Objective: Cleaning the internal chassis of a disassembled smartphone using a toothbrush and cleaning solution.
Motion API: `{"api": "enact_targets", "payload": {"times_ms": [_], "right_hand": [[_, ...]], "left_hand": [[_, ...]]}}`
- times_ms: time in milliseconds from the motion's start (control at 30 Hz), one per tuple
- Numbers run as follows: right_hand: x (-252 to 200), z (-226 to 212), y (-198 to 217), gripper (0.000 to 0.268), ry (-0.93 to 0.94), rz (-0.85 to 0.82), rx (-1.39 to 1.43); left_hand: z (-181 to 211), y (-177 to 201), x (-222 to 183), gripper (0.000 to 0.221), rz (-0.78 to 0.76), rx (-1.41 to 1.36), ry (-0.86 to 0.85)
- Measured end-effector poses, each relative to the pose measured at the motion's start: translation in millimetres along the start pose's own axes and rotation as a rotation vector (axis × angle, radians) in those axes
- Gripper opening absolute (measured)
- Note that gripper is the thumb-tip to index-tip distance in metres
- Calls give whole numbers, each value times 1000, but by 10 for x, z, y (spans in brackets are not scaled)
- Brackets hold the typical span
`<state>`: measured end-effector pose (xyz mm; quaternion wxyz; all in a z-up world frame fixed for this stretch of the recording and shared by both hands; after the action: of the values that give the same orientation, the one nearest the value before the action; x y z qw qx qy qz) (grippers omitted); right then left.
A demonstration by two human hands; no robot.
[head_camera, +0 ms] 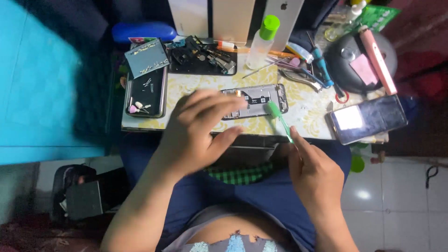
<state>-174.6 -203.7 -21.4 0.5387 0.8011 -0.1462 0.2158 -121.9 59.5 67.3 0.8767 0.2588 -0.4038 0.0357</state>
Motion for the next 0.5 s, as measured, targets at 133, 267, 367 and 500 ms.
{"api": "enact_targets", "payload": {"times_ms": [133, 267, 367, 500], "right_hand": [[15, 6, 17, 42, -39, -10, -35], [102, 20, 86, 36, 18, 30, -77], [68, -31, 59, 47, -79, 17, 31], [-7, -270, -24, 51, 79, -73, -40]], "left_hand": [[-501, -418, -257, 57, -106, 296, 43], [-609, -500, -304, 71, -103, 345, 106], [-657, -524, -357, 87, -95, 315, 153], [-648, -544, -403, 90, -74, 343, 152]]}}
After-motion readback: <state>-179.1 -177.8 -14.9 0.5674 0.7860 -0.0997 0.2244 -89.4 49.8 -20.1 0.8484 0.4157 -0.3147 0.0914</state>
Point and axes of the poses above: each hand's wrist, its own x-axis towards the middle knuckle, its own y-axis out of the back of the hand, z = x × y, the point moved 3 cm from there along x, towards the middle knuckle, and after that the axes turned 15 degrees about z, right-handed, at the moved point
